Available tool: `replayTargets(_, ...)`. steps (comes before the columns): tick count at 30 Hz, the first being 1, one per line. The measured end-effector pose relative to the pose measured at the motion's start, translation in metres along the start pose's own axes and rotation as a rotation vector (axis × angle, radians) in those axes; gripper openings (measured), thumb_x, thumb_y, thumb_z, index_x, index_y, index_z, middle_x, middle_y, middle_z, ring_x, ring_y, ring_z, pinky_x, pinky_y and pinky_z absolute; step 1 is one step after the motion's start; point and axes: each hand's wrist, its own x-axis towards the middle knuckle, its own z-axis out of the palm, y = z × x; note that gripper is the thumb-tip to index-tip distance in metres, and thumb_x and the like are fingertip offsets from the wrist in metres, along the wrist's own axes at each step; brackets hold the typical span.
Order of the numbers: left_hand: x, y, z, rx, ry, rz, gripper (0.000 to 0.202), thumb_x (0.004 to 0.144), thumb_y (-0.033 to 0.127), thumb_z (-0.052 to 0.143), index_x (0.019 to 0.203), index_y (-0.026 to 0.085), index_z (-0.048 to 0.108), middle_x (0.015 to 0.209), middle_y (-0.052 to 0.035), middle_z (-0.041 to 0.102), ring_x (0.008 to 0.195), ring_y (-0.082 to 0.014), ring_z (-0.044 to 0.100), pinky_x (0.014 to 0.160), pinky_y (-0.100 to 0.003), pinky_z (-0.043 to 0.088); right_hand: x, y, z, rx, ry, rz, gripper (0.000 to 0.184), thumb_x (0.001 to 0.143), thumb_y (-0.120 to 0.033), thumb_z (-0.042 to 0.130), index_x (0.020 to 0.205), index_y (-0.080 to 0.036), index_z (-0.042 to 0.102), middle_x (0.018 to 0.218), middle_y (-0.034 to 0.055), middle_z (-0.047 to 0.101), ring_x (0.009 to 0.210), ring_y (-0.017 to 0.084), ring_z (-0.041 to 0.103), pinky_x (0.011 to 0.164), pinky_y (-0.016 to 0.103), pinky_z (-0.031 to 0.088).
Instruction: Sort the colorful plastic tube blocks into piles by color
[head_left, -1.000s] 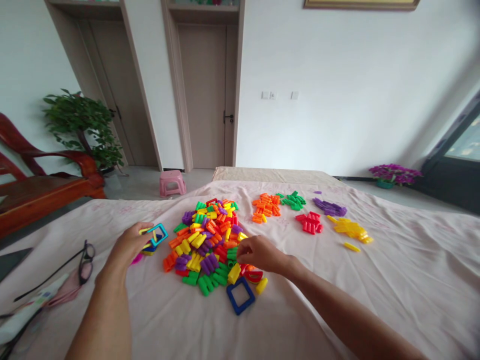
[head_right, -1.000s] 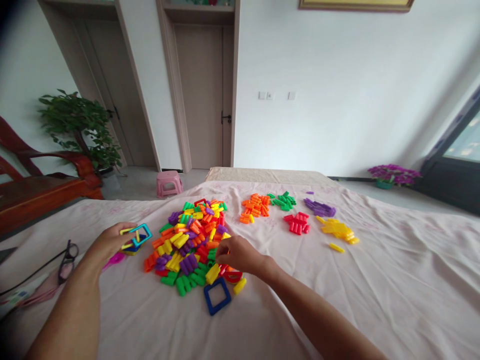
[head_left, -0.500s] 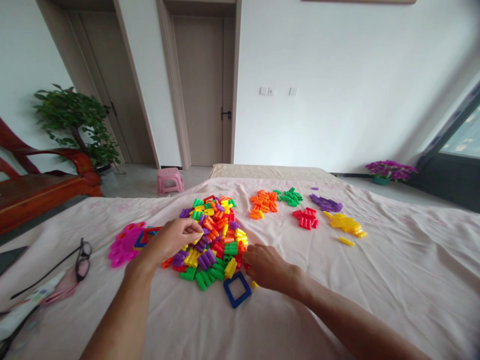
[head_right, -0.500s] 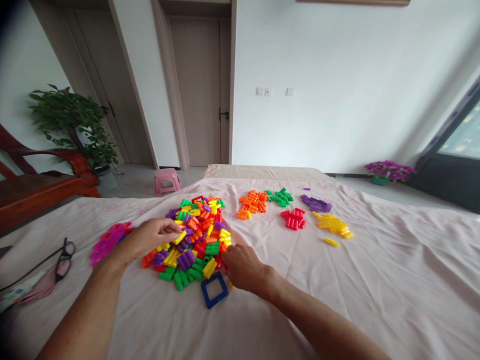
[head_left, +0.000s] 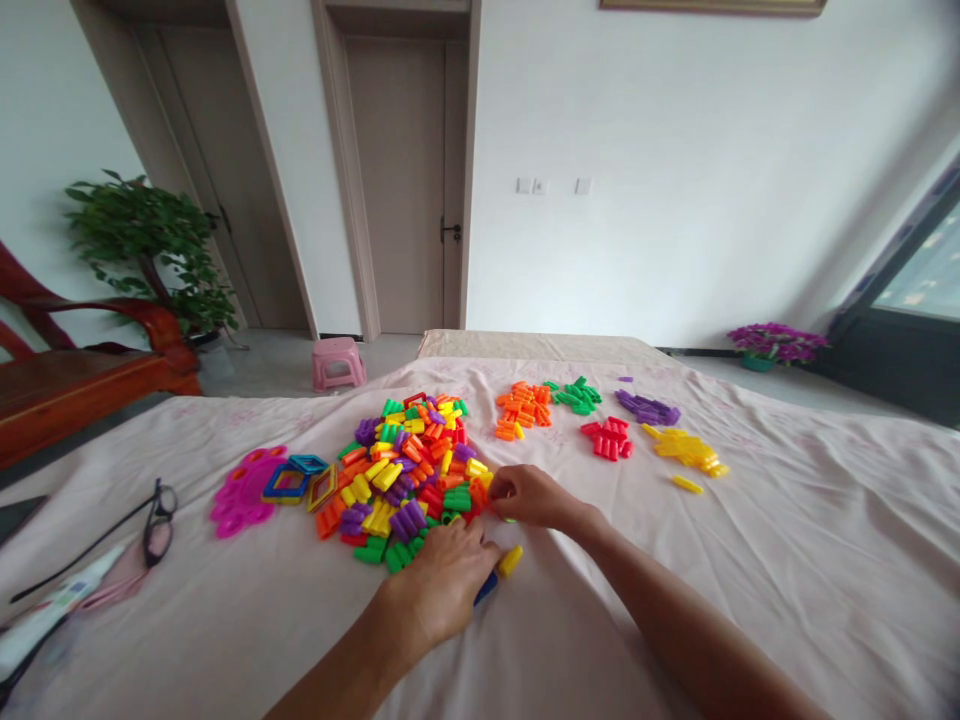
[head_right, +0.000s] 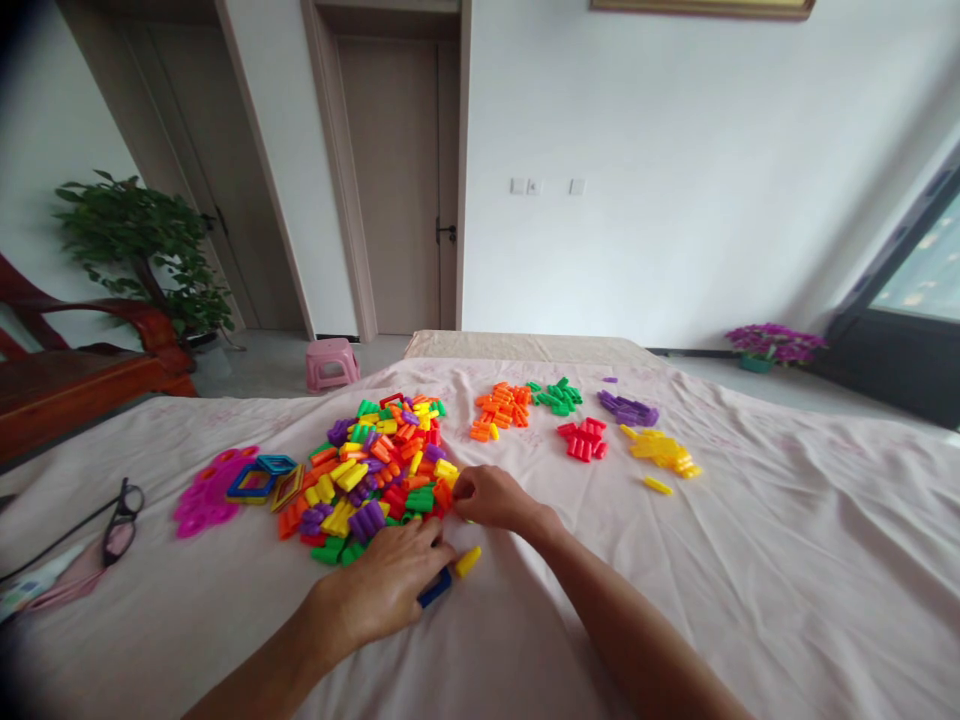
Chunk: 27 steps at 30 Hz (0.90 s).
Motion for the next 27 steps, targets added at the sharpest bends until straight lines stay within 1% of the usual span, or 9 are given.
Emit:
replayTargets(2,0.003,0.001,-0.003,0.008,-0.034,-0.049,0.046,0.076,0.017,0.061,0.122,0.021,0.064,0.128,-0.0168,0.060,0.119,-0.0361,0.058,0.097,-0.051,0.050,0.004,0.006,0.000,0.242,-0.037,0.045,0.014,0.068,-0.020,0.062,0.080,-0.017,0.070,0.072,-0.0002,0.070,0.065,0.013,0.061,0.058,0.022,0.041)
replayTargets(5,0.006,0.002,-0.012,0.008,-0.081,-0.166,0.058,0.063,0.027,0.081,0.118,0.019,0.065,0.130,-0.0182,0.059,0.111,-0.0356,0.062,0.094,-0.046,0.052,0.005,0.008,0.000,0.597,-0.069,0.140,0.020,0.067,-0.026,0.064,0.084,-0.015,0.067,0.065,-0.0011,0.066,0.057,0.011,0.058,0.053,0.021,0.043)
replayTargets(7,0.006,0.000,-0.016,0.009,-0.084,-0.207,0.065,0.056,0.029,0.087,0.116,0.018,0.066,0.129,-0.0186,0.059,0.108,-0.0351,0.064,0.092,-0.043,0.052,0.005,0.008,0.000,0.758,-0.061,0.170,0.026,0.066,-0.031,0.067,0.087,-0.015,0.066,0.066,-0.0011,0.066,0.056,0.011,0.058,0.053,0.022,0.046)
replayTargets(9,0.006,-0.005,-0.018,0.007,-0.072,-0.200,0.062,0.055,0.032,0.088,0.112,0.018,0.067,0.125,-0.0171,0.062,0.106,-0.0343,0.065,0.089,-0.041,0.052,0.003,0.007,0.001,0.871,-0.056,0.161,0.031,0.064,-0.035,0.072,0.088,-0.015,0.066,0.068,-0.0009,0.066,0.056,0.010,0.059,0.055,0.023,0.048)
replayTargets(13,0.003,-0.019,-0.021,-0.066,0.013,-0.178,0.043,0.062,0.040,0.084,0.097,0.021,0.069,0.108,-0.0103,0.070,0.099,-0.0302,0.067,0.083,-0.036,0.049,0.002,0.005,0.005,1.013,-0.041,0.138,0.037,0.061,-0.037,0.079,0.088,-0.015,0.065,0.070,-0.0009,0.067,0.058,0.010,0.061,0.059,0.024,0.051)
replayTargets(16,0.002,-0.028,-0.028,-0.157,0.142,-0.205,0.025,0.073,0.036,0.075,0.091,0.023,0.066,0.098,-0.0068,0.072,0.095,-0.0264,0.068,0.078,-0.033,0.045,0.001,0.003,0.009,1.068,-0.021,0.134,0.039,0.061,-0.037,0.082,0.088,-0.015,0.065,0.070,-0.0009,0.067,0.059,0.011,0.062,0.061,0.025,0.051)
replayTargets(19,0.003,-0.033,-0.033,-0.247,0.291,-0.250,0.030,0.078,0.032,0.070,0.106,0.023,0.063,0.106,-0.0072,0.074,0.102,-0.0252,0.067,0.083,-0.033,0.044,0.001,-0.004,0.015,1.124,-0.006,0.098,0.042,0.061,-0.039,0.086,0.088,-0.015,0.064,0.075,-0.0003,0.068,0.063,0.012,0.064,0.065,0.027,0.052)
replayTargets(22,0.006,-0.036,-0.031,-0.269,0.371,-0.271,0.041,0.080,0.033,0.070,0.117,0.022,0.058,0.119,-0.0101,0.071,0.113,-0.0258,0.065,0.090,-0.033,0.043,0.002,-0.015,0.020,1.175,0.016,0.047,0.044,0.062,-0.041,0.088,0.088,-0.016,0.064,0.080,0.0006,0.069,0.066,0.013,0.064,0.066,0.026,0.052)
replayTargets(27,0.009,-0.039,-0.030,-0.124,0.408,-0.325,0.017,0.088,0.032,0.060,0.101,0.021,0.064,0.110,-0.0102,0.072,0.107,-0.0243,0.065,0.086,-0.032,0.043,0.008,-0.036,0.026,1.280,0.086,0.049,0.043,0.061,-0.041,0.090,0.084,-0.016,0.063,0.073,-0.0023,0.066,0.061,0.010,0.059,0.060,0.022,0.047)
